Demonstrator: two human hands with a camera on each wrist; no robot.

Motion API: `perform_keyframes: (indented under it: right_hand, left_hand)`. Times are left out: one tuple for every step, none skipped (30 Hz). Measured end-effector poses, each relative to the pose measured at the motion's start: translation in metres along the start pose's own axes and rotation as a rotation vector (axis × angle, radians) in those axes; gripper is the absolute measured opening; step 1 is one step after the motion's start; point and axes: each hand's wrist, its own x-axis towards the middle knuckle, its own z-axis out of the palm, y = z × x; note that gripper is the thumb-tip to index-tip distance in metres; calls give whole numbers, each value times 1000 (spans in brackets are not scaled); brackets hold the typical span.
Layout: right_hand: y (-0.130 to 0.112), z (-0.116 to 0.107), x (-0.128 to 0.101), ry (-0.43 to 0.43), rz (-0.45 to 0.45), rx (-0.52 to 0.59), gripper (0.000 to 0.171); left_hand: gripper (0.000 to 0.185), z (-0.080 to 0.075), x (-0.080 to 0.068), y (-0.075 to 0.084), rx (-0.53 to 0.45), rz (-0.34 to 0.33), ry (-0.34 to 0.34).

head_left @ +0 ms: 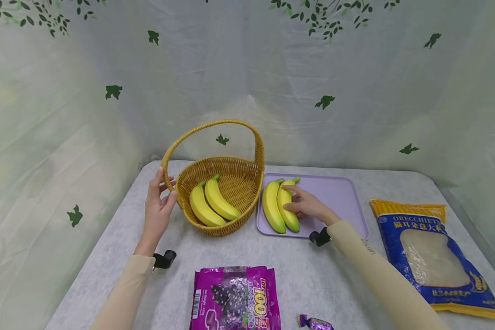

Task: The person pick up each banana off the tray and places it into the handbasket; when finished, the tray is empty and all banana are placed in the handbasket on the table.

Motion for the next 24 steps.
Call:
perform_keyframes:
  right_hand:
    - [-1,1,0,5,4,-5,66]
    - [-2,2,0,10,9,-6,65]
    - [-2,2,1,12,7,-3,65]
    - [-1,2,1,13,4,0,65]
    - [-1,2,1,12,2,2,65]
    - [0,1,1,11,0,5,65]
    - [0,1,1,13,-2,9,65]
    - [1,0,1,13,-6,10,65]
    - [1,-1,0,12,-8,17,65]
    - [0,-2,-1,16,-7,21,65]
    - [-1,-4,-2,19,-5,25,65]
    - [-1,-5,-3,20,-7,30,65]
    - [-2,-7,-4,22,-8,34,65]
    - [-4,-8,-6,19,-9,36,65]
    - [-6,-10,-8,17,-10,41,65]
    - [-7,-11,-9,14,-14,39,65]
    - [-10,-13,-11,7,-19,41,65]
    - [-12,-14,-12,-2,-24,44,65]
    - [-15,-15,-14,-9,-27,46,64]
    - [-18,-16,-16,-20,-37,47,64]
    - [-21,-17,-17,-33,-49,53,65]
    - [-25,-17,-18,-43,-58,56,65]
    - [-28,-17,-19,-54,-67,61,65]
    - [-32,-17,-21,-65,-76,63,65]
  left_hand:
    - [67,0,0,0,-1,0,1]
    - [67,0,0,0,-1,0,1]
    - [66,0,0,0,-2,-1,0]
    - [66,0,0,0,-2,-2,-1]
    - [66,0,0,0,-1,-4,-2]
    - [67,0,1,0,-2,-5,-3]
    - [67,0,1,-1,-1,-6,-4]
    - [67,0,1,-2,1,-10,-5]
    - [67,0,1,-2,3,-14,-5]
    - [68,0,1,-3,3,-18,-5]
    - [68,0,1,-7,2,-22,-3]
    - [68,0,1,-11,1,-28,-1]
    - [68,0,2,-15,1,-35,2]
    - [69,0,2,-19,0,-42,4]
    - [69,0,2,-23,1,-47,7]
    - [69,0,1,-28,-1,-50,10]
    - [68,0,1,-32,-2,-53,13]
    - [68,0,1,-34,0,-55,15]
    - [68,0,1,-35,2,-54,15]
    - [67,0,1,-35,2,-51,16]
    - [67,0,0,-36,4,-49,16]
    - [67,0,0,-36,4,-45,17]
    - [67,0,0,-37,6,-44,17]
    - [67,0,0,-37,8,-43,16]
